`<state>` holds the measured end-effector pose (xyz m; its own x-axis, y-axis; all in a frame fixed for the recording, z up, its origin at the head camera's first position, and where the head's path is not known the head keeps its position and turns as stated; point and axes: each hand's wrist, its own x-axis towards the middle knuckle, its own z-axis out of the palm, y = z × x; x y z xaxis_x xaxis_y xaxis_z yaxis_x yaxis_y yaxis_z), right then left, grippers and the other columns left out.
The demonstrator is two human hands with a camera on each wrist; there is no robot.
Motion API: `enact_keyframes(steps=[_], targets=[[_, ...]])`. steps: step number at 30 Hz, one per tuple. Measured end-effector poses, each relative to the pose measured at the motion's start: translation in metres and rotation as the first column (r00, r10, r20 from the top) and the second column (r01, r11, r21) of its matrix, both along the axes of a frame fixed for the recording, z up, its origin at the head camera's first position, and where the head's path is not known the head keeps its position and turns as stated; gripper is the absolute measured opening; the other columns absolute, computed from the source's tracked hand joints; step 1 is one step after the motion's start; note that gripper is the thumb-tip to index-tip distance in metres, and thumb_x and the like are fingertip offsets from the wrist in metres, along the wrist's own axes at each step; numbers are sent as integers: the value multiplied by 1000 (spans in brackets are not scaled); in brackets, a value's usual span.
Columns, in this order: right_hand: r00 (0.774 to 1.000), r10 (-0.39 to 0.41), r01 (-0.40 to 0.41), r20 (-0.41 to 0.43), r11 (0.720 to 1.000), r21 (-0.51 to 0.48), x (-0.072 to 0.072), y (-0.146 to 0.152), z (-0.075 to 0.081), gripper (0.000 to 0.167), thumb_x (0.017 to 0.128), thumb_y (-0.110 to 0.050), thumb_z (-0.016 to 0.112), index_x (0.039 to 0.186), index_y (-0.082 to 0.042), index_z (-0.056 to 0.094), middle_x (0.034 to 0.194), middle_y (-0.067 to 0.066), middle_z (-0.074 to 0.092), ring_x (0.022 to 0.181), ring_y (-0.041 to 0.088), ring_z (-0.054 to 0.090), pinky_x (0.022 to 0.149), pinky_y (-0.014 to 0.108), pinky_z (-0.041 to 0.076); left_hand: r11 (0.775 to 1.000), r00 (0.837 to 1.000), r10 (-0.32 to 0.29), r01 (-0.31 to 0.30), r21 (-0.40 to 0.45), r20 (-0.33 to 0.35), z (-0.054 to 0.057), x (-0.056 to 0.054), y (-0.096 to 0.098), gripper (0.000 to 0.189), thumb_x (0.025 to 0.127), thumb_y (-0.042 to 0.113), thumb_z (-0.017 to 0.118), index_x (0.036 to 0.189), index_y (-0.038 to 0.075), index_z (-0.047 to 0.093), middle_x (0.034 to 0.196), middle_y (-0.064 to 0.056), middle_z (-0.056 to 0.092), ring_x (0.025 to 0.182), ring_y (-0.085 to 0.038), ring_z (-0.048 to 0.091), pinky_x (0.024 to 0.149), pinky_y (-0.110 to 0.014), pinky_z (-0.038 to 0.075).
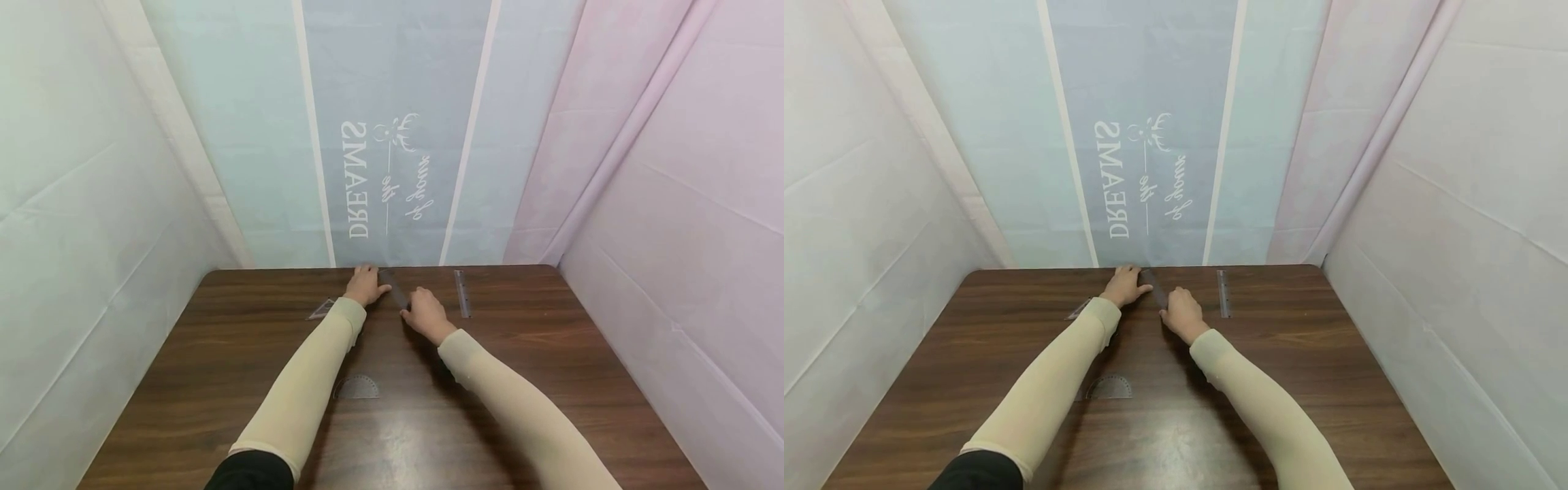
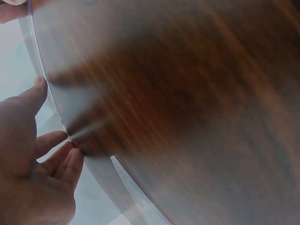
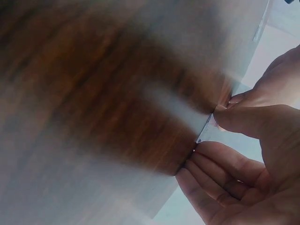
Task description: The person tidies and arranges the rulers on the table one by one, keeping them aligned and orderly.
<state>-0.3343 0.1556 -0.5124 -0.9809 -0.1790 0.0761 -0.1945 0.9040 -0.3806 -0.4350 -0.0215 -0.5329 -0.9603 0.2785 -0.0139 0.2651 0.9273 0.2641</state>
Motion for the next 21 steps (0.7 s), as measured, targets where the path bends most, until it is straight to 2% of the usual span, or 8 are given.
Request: enact_keyframes(steps=[7,13,21], targets=[[1000,-5,5,0,1000,-21,0,0,-1,18,100,-17,79,92,-1,74,96,10,62,86,25,64,74,44,59,999,999,27,-27,26,-27,9,13,2,70,106,45,68,154,-3,53,159,-22,49,150,-40,39,124,-46,37],[1000,-7,7,-1,1000,-19,0,0,-1,17,100,-16,79,93,-1,74,98,10,63,88,25,64,76,45,59,999,999,35,-34,42,-26,8,15,2,68,106,44,69,154,-2,53,158,-22,49,150,-40,39,122,-46,39],[1000,-5,5,-12,1000,-17,1,1,0,16,99,-14,79,94,0,75,97,11,63,86,25,64,76,44,59,994,999,42,-43,101,17,9,13,1,67,105,43,70,152,-2,53,154,-23,51,146,-40,40,121,-46,40]])
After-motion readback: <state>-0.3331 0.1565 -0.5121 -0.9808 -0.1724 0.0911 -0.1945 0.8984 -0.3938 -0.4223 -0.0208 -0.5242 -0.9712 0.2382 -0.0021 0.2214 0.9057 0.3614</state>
